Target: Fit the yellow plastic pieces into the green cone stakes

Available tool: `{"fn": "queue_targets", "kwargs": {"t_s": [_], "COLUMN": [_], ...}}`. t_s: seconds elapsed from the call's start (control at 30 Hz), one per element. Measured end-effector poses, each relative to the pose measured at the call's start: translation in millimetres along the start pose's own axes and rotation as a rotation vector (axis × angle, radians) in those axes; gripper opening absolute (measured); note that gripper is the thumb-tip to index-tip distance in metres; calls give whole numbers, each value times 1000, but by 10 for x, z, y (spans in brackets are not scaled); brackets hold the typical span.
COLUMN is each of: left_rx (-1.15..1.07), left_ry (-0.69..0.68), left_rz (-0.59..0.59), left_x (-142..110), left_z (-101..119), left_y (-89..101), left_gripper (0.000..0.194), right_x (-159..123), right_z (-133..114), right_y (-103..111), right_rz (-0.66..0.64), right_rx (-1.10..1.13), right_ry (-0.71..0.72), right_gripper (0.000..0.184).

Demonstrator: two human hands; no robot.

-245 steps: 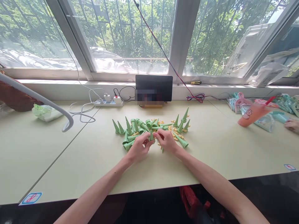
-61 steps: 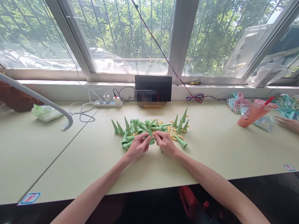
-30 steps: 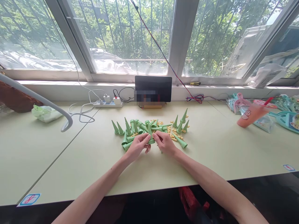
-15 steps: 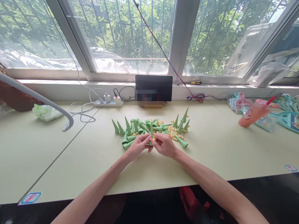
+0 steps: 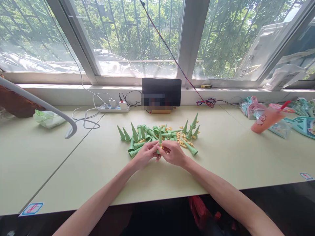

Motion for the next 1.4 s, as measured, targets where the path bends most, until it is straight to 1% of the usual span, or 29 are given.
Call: {"fn": "queue_targets", "kwargs": {"t_s": [0.27, 0.43, 0.6, 0.8, 1.0, 1.13, 1.27, 1.4], "left_rx": [-16, -21, -39, -57, -12, 11, 17, 11], "left_ry": [2, 0, -12, -30, -30, -23, -29, -50], "left_rz": [-4, -17, -20, 2, -9, 5, 17, 27], "left_x": [9, 16, 26, 32, 19, 7, 2, 4], "left_z": [-13, -2, -18, -62, -40, -36, -44, -42], "left_y": [0, -24, -20, 32, 16, 27, 34, 28], "left_gripper": [31, 32, 33, 42, 43, 44, 44, 42], "right_x": [10, 4, -15, -11, -5, -7, -13, -17], "right_z": [31, 46, 11, -62, -96, -116, -137, -118], "right_y": [-3, 6, 29, 47, 6, -31, -37, -40], "right_rz": [10, 41, 101, 120, 68, 33, 22, 18], "right_rx": [-3, -15, -40, -39, -60, -60, -44, -56], "right_ry": [-26, -19, 32, 104, 124, 136, 156, 144], "right_gripper": [40, 43, 45, 46, 47, 47, 44, 45]}}
Point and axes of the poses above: each hand's wrist, its own x-axis towards the middle knuckle, its own y-axis out of the back of the hand, z = x × y, the point moved 9 cm from there along x, towards the middle knuckle, and after that the axes turned 13 degrees about -z, right-handed, at the moved point
